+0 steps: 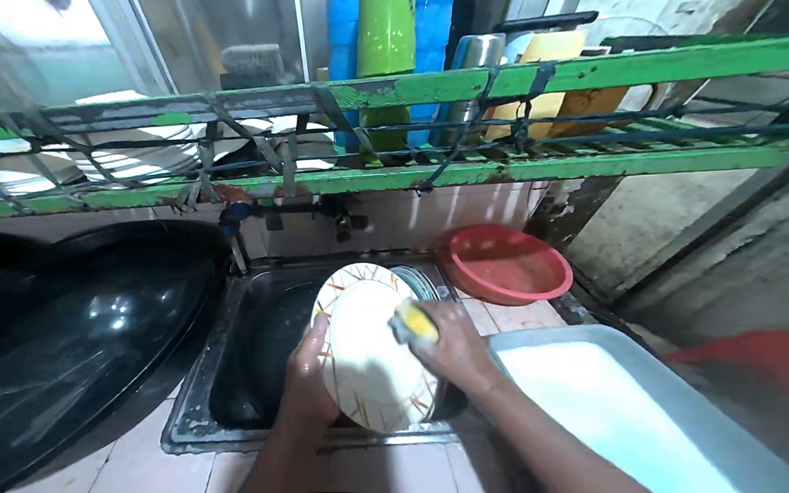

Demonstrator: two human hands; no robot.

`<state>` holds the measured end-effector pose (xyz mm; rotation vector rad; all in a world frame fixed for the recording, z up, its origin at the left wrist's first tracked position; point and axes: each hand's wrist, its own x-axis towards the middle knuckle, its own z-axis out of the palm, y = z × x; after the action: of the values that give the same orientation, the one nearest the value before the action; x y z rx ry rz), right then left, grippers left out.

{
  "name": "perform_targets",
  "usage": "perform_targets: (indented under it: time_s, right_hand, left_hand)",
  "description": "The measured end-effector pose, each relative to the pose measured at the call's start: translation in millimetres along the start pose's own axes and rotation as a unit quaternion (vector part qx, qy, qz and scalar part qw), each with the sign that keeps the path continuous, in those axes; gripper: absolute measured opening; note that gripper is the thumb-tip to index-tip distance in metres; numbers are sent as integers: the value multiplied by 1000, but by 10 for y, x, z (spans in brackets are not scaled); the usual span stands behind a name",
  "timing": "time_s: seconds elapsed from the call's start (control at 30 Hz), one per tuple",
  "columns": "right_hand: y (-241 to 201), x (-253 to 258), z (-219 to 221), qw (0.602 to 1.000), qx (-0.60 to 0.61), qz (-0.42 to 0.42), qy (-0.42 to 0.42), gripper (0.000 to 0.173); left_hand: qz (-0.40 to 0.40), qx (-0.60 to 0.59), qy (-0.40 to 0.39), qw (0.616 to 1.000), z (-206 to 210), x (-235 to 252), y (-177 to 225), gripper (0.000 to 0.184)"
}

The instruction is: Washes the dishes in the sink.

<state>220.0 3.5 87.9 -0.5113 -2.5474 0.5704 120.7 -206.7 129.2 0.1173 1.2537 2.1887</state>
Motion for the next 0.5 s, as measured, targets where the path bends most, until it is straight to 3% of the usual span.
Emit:
perform_targets:
  time_s: [0.07, 0.13, 0.2, 0.33, 0.43, 0.5]
  right_hand:
    - [-60, 165, -71, 999, -24, 13, 46, 57]
    - [-344, 127, -15, 999, 4, -19, 50, 62]
    - [-604, -115, 115, 995, 67, -71, 8, 60]
    - [-489, -515, -3, 976, 132, -20, -170, 55]
    - [-132, -815, -446, 987, 143, 25, -67, 64]
    - [186, -1000, -877, 986, 110, 120, -29, 74]
  left_hand:
    - [-65, 1, -2, 998, 164, -70, -116, 45]
    - [-82, -15, 3, 997, 285, -52, -178, 44]
    - [-33, -26, 24, 999, 249, 88, -221, 43]
    - [29, -24, 149, 988, -202, 580, -400, 47]
    - [-32, -50, 229, 972, -523, 888, -650, 51]
    - [-62, -58, 228, 970, -581, 973, -842, 50]
